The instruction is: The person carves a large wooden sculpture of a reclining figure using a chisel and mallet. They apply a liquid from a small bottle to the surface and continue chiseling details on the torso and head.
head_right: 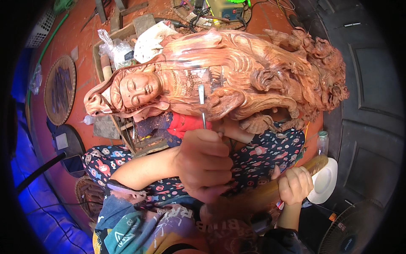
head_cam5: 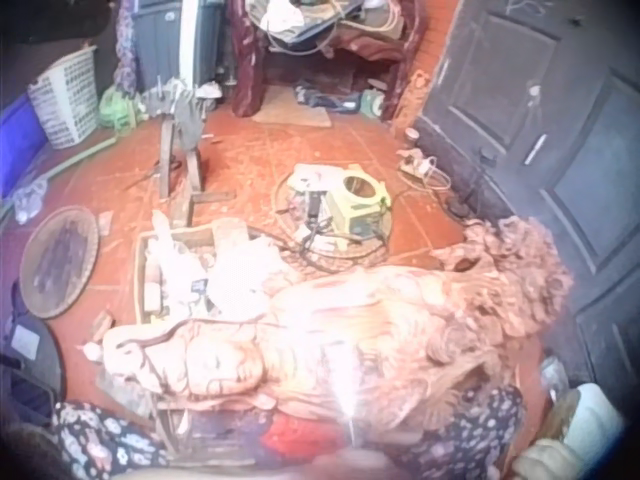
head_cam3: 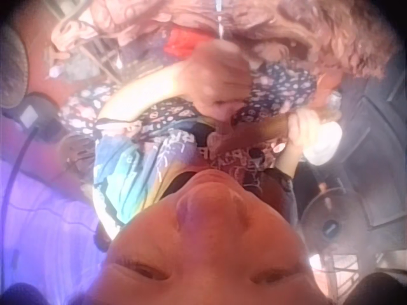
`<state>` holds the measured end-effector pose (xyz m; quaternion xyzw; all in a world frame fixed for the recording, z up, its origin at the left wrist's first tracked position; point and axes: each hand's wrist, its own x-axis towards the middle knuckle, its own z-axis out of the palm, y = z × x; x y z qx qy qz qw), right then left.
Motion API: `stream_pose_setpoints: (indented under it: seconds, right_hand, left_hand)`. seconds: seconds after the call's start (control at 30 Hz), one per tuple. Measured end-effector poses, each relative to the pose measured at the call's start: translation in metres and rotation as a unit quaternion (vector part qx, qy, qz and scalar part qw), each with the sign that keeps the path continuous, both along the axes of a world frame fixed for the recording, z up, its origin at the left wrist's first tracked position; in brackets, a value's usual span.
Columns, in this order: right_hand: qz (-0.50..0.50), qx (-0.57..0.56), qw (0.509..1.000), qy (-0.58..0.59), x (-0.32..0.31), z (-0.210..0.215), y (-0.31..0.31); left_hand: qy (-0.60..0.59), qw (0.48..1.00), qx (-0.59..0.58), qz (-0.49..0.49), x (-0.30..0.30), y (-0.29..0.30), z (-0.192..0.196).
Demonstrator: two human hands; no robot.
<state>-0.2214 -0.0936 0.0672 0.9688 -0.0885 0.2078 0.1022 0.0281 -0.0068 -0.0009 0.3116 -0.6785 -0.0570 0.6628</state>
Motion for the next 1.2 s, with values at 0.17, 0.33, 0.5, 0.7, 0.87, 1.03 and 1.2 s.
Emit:
stream_pose_setpoints:
  seconds: [0.17, 0.33, 0.5, 0.7, 0.87, 1.03, 1.2]
  right_hand:
    - [0.010, -0.009, 0.999, -0.041, -0.002, -0.001, 0.004]
    - [0.006, 0.014, 0.996, -0.090, 0.005, -0.002, 0.008]
    - [-0.027, 0.048, 0.994, -0.099, 0.007, -0.005, 0.016]
    - [-0.013, 0.106, 0.990, -0.090, 0.008, -0.008, 0.022]
    - [-0.005, 0.120, 0.992, -0.045, 0.005, -0.010, 0.030]
    - [-0.056, 0.127, 0.990, -0.017, 0.017, -0.009, 0.030]
    - [-0.057, 0.109, 0.992, -0.026, 0.018, -0.010, 0.025]
  left_hand:
    - [-0.009, 0.999, -0.002, -0.033, 0.011, 0.002, 0.005]
    - [0.004, 0.999, 0.001, -0.039, 0.016, 0.004, 0.006]
    - [0.024, 0.999, -0.014, -0.028, 0.019, 0.005, 0.013]
    - [-0.066, 0.989, -0.112, 0.078, 0.025, 0.025, 0.026]
    - [-0.050, 0.997, -0.056, -0.030, 0.007, 0.012, 0.005]
    - [-0.055, 0.997, -0.033, -0.035, 0.003, 0.006, -0.006]
    - [-0.080, 0.995, -0.029, -0.048, -0.004, 0.002, -0.008]
